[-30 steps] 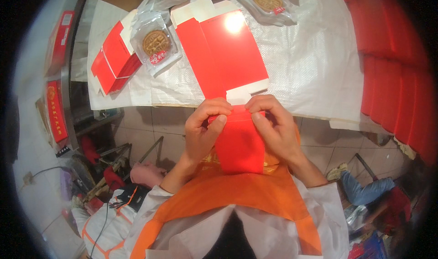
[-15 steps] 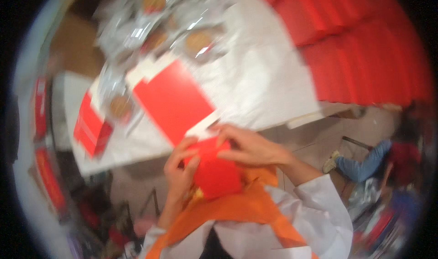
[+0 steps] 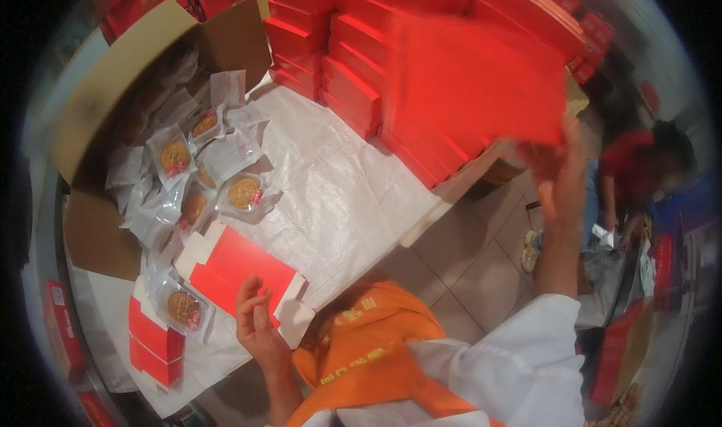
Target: The person repeatedly folds flat red cardboard pieces into small boxes by hand. They place each finished box on a growing stack to the right. The workspace contains stacks of flat red cardboard and packaged round food items.
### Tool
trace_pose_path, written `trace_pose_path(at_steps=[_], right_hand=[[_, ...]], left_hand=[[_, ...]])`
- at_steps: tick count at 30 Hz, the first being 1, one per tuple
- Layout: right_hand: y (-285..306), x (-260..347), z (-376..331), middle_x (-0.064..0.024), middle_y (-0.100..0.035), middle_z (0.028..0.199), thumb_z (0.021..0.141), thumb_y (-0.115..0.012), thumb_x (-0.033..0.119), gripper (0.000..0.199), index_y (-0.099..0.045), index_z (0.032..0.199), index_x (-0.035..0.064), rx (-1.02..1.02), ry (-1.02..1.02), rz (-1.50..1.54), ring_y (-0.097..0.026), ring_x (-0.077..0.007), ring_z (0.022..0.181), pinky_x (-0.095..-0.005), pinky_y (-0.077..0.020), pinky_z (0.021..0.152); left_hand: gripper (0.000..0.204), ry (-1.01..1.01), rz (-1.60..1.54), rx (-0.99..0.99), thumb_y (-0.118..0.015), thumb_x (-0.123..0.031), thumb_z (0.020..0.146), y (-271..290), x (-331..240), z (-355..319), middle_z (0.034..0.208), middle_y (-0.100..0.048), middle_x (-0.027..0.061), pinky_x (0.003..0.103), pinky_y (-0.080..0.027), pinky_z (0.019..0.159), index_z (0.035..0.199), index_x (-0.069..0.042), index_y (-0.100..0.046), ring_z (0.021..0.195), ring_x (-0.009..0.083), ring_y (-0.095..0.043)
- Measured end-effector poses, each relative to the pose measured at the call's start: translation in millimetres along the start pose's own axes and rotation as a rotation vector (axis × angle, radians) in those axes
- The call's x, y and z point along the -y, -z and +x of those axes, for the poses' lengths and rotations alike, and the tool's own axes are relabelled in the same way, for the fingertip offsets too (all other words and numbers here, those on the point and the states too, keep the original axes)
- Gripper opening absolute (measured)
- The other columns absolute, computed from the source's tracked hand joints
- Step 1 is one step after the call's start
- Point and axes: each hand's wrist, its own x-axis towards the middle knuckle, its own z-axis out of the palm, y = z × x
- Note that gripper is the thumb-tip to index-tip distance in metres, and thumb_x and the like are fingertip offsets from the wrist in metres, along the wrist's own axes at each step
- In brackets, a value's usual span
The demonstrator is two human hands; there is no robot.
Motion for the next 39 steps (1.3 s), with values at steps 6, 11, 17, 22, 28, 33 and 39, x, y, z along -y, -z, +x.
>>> trace_pose_path(at_steps=[6, 11, 17, 22, 28, 33, 39], right_hand=[[68.7, -14.8, 40.5, -0.0071, -0.052, 0.103, 0.094, -0.040, 0.028, 0.027, -0.045, 0.108, 0.0054, 0.062, 0.245, -0.155, -0.054, -0.0150, 0.090, -0.0251, -0.0444, 0.066], [11.3, -106.9, -24.3, -0.0068, -0.054, 0.094, 0.093, -0.042, 0.013, 0.015, -0.047, 0.103, 0.0044, 0.262, 0.214, -0.271, -0.053, -0.0121, 0.083, -0.0239, -0.0445, 0.064], [-88.7, -200.8, -135.0, -0.0164, -0.047, 0.120, 0.082, -0.056, 0.009, 0.039, -0.045, 0.118, -0.0004, 1.248, 0.340, -0.561, -0.044, -0.0295, 0.114, -0.0414, -0.0340, 0.096], [-118.8, -245.4, -190.4, -0.0153, -0.032, 0.137, 0.074, -0.064, 0.027, 0.067, -0.035, 0.129, 0.0006, 1.608, 0.746, -0.750, -0.027, -0.0302, 0.128, -0.0492, -0.0153, 0.106], [-121.1, -255.9, -194.0, -0.0121, -0.035, 0.136, 0.075, -0.062, 0.032, 0.065, -0.039, 0.128, 0.0021, 1.617, 0.820, -0.763, -0.032, -0.0249, 0.126, -0.0488, -0.0160, 0.106], [-115.0, -254.1, -175.6, -0.0128, -0.043, 0.129, 0.075, -0.062, 0.019, 0.047, -0.049, 0.118, 0.0033, 1.633, 0.722, -0.499, -0.038, -0.0285, 0.121, -0.0470, -0.0221, 0.103], [-75.6, -197.0, -159.4, -0.0152, -0.055, 0.108, 0.080, -0.055, 0.003, 0.025, -0.055, 0.105, -0.0007, 1.369, 0.162, -0.204, -0.052, -0.0252, 0.098, -0.0338, -0.0425, 0.085]], left_hand=[[0.012, 0.029, -0.007, -0.061, -0.047, -0.006, 0.084, -4.8, 0.1, -7.1, 0.120, -0.048, 0.0162, 0.036, -0.038, 0.093, 0.088, 0.001, -0.057, 0.113, 0.0246, -0.045], [0.014, 0.141, 0.206, -0.300, -0.046, -0.009, 0.086, 39.6, 3.7, -17.4, 0.124, -0.045, 0.0138, 0.036, -0.037, 0.094, 0.093, 0.001, -0.054, 0.113, 0.0220, -0.043], [0.055, 0.129, 0.660, -0.506, -0.055, -0.012, 0.083, 73.5, 42.9, -14.3, 0.140, -0.022, 0.0161, 0.037, -0.026, 0.103, 0.131, 0.001, -0.030, 0.129, 0.0271, -0.024], [0.069, 0.206, 0.733, -0.425, -0.057, -0.019, 0.082, 70.2, 62.4, -6.3, 0.139, -0.018, 0.0251, 0.042, -0.019, 0.105, 0.133, 0.008, -0.019, 0.129, 0.0359, -0.020], [0.066, 0.076, 0.705, -0.474, -0.056, -0.019, 0.084, 49.2, 64.0, 2.0, 0.134, -0.023, 0.0281, 0.041, -0.022, 0.103, 0.131, 0.009, -0.019, 0.126, 0.0369, -0.024], [0.042, 0.178, 0.003, -0.519, -0.054, -0.013, 0.087, 36.1, 28.0, 4.9, 0.114, -0.048, 0.0139, 0.031, -0.041, 0.087, 0.121, 0.003, -0.036, 0.102, 0.0179, -0.049], [0.028, 0.125, -0.299, -0.584, -0.045, -0.017, 0.093, 32.0, 8.7, 11.7, 0.108, -0.054, 0.0065, 0.028, -0.046, 0.079, 0.114, 0.001, -0.044, 0.092, 0.0137, -0.054]])
